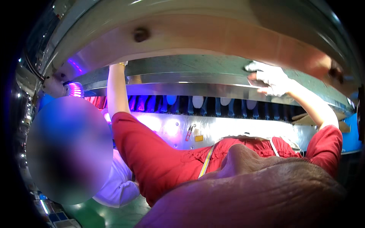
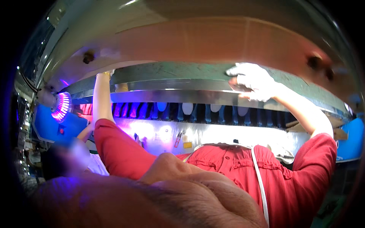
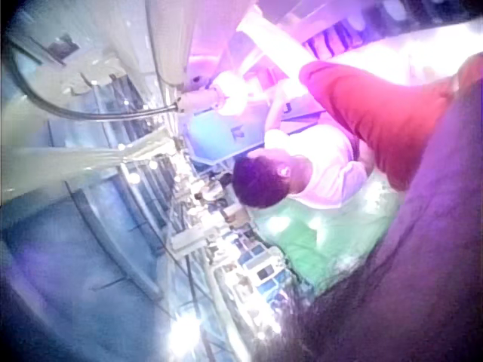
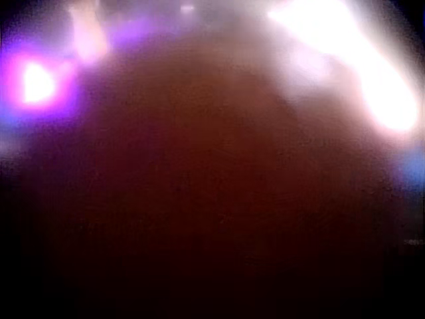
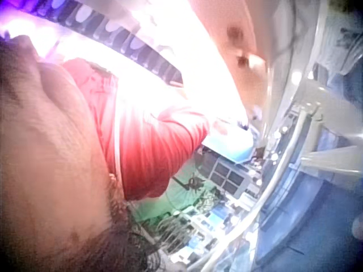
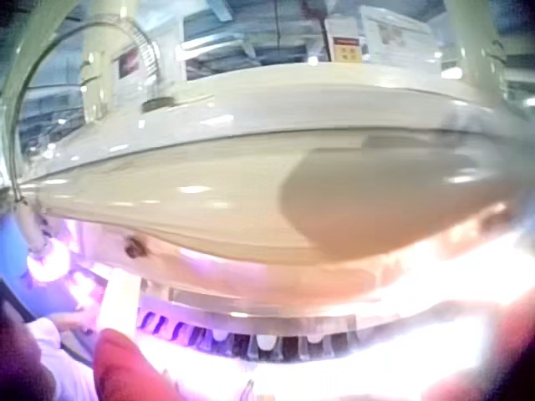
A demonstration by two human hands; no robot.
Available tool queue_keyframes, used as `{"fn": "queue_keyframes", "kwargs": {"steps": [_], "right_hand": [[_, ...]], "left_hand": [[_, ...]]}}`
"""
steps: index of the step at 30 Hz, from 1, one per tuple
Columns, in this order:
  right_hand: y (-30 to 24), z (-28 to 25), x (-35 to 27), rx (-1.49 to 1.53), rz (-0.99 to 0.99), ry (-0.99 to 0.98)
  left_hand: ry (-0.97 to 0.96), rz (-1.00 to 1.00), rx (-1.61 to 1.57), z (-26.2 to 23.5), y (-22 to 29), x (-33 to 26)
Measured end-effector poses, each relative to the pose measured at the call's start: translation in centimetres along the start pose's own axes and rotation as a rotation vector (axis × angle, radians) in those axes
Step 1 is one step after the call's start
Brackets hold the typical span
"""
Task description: The person wipes the bottom of shoe soles with a tool and then places the soles onto an assembly line conveyor.
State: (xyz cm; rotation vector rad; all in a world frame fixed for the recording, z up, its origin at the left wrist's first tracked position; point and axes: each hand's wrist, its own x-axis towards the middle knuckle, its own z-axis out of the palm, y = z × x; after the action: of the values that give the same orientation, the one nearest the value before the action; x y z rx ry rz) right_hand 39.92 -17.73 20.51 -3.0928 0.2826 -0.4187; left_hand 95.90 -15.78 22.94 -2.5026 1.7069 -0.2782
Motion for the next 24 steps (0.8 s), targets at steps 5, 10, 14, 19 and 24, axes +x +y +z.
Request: {"fn": "queue_keyframes", "kwargs": {"steps": [5,10,14,19,24], "right_hand": [[0.9,1.0,-1.4,-0.283,0.149,0.308],[2.2,1.1,-2.3,-0.430,0.528,0.149],[3.0,0.4,-6.2,-0.379,0.632,-0.005],[3.1,-0.2,-9.9,-0.335,0.614,-0.027],[3.0,0.5,-14.6,-0.372,0.508,0.142]], "left_hand": [[-0.099,0.186,0.062,-2.2,8.2,-5.2],[-0.024,0.419,0.148,-2.5,14.5,-9.3],[-0.137,0.516,-0.128,-6.1,26.0,-13.0],[0.410,0.974,-0.037,-4.6,34.4,-14.0],[0.264,0.921,-0.045,-6.5,38.9,-15.3]]}}
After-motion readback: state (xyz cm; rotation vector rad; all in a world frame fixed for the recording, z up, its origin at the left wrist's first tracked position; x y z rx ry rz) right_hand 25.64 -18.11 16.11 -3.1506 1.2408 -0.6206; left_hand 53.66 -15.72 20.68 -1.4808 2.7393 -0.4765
